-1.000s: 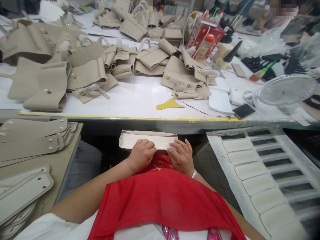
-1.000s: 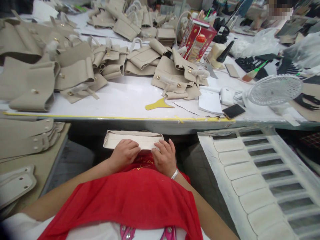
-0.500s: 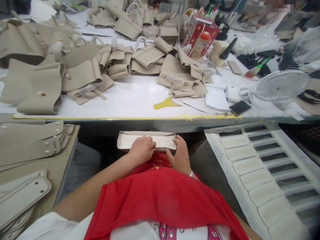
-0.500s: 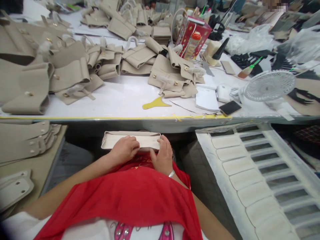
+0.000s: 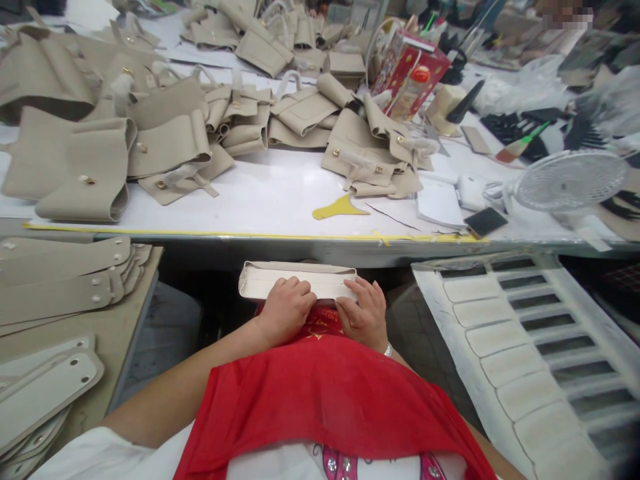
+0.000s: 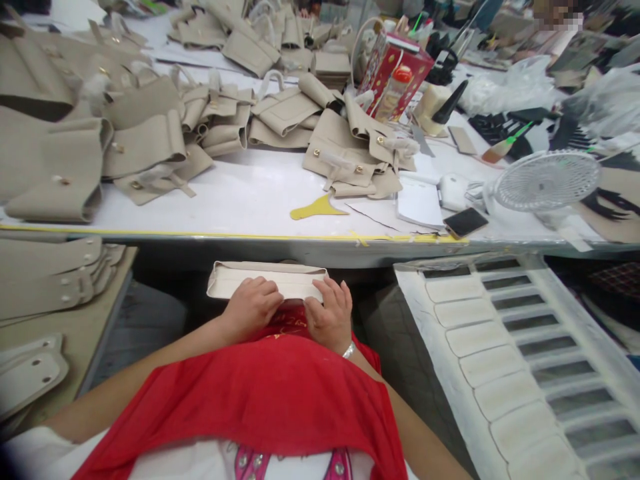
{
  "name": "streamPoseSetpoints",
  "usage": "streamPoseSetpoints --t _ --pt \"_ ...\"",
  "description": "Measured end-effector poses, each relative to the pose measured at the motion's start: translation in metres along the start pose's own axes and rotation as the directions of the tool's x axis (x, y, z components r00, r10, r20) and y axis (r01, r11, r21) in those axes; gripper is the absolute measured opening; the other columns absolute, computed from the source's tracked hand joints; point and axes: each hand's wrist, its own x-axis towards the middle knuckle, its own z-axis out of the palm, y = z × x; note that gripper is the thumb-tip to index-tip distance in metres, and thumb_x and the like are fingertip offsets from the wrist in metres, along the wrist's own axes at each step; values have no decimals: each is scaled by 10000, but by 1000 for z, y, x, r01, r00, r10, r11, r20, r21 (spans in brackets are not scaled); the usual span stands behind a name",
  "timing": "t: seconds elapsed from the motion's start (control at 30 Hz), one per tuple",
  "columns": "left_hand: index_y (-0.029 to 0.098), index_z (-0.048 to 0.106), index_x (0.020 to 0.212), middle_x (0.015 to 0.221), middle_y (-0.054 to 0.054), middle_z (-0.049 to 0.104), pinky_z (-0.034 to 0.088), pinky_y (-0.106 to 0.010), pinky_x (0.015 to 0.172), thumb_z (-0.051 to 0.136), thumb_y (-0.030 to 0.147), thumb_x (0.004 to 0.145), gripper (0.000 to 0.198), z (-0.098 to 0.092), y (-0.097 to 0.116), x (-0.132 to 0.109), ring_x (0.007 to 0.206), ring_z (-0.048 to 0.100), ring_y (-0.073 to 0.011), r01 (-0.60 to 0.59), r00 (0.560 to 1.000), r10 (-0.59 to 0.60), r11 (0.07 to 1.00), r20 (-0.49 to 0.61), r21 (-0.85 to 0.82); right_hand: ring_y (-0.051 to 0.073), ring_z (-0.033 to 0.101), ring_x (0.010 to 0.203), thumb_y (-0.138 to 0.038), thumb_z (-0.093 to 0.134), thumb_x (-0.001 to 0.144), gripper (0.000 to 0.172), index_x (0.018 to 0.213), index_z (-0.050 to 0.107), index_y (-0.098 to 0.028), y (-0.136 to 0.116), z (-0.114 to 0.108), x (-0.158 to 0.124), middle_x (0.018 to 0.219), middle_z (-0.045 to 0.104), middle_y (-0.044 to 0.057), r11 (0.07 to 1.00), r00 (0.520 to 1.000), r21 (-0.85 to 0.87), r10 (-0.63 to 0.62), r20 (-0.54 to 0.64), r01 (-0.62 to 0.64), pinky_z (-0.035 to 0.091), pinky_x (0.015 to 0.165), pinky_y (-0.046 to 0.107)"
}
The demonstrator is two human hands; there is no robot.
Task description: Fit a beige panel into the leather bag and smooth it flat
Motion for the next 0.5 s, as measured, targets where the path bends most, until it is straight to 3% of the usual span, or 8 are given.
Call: streamPoseSetpoints --t 0.1,0.2,0.3,0.4,0.47,0.5 --pt "184 604 766 815 -58 578 313 -342 637 438 220 857 193 -4 2 5 801 491 -212 62 997 -61 998 50 -21 231 442 1157 -250 544 800 118 707 606 -214 -3 2 0 1156 566 55 998 997 -4 68 32 -68 228 1031 446" --pt "186 612 776 818 -58 589 339 -330 644 435 249 857 205 -7 2 11 805 511 -211 121 986 -113 991 123 -57 240 438 1149 -262 539 793 100 855 576 -193 -4 4 -1 1217 511 113 979 980 66 192 47 -194 294 997 429" --pt "187 609 776 812 -54 607 366 -320 657 459 256 832 174 -10 -1 16 796 531 -209 145 975 -128 986 180 -85 240 418 1159 -297 568 756 331 1043 485 -154 -4 5 -3 1240 462 162 923 940 177 338 56 -342 347 966 397" --pt "199 596 772 821 -45 628 386 -309 662 477 243 800 129 -11 -5 21 793 550 -210 167 967 -138 978 214 -124 244 429 1130 -349 603 703 412 1032 455 -149 -3 6 -4 1184 474 154 831 861 226 497 109 -508 358 951 393" --pt "206 584 784 829 -43 638 394 -299 649 490 242 777 101 -11 -7 24 788 563 -210 183 960 -142 971 242 -156 238 472 1059 -395 635 656 470 1017 456 -151 -2 6 -3 1113 503 133 731 767 234 616 179 -641 378 917 380" --pt "208 578 809 833 -44 641 396 -294 636 497 246 766 99 -12 -9 25 779 569 -210 193 955 -145 966 258 -172 233 497 1013 -420 653 631 508 1014 458 -149 -1 6 -3 1078 519 124 657 698 235 675 237 -716 394 890 369"
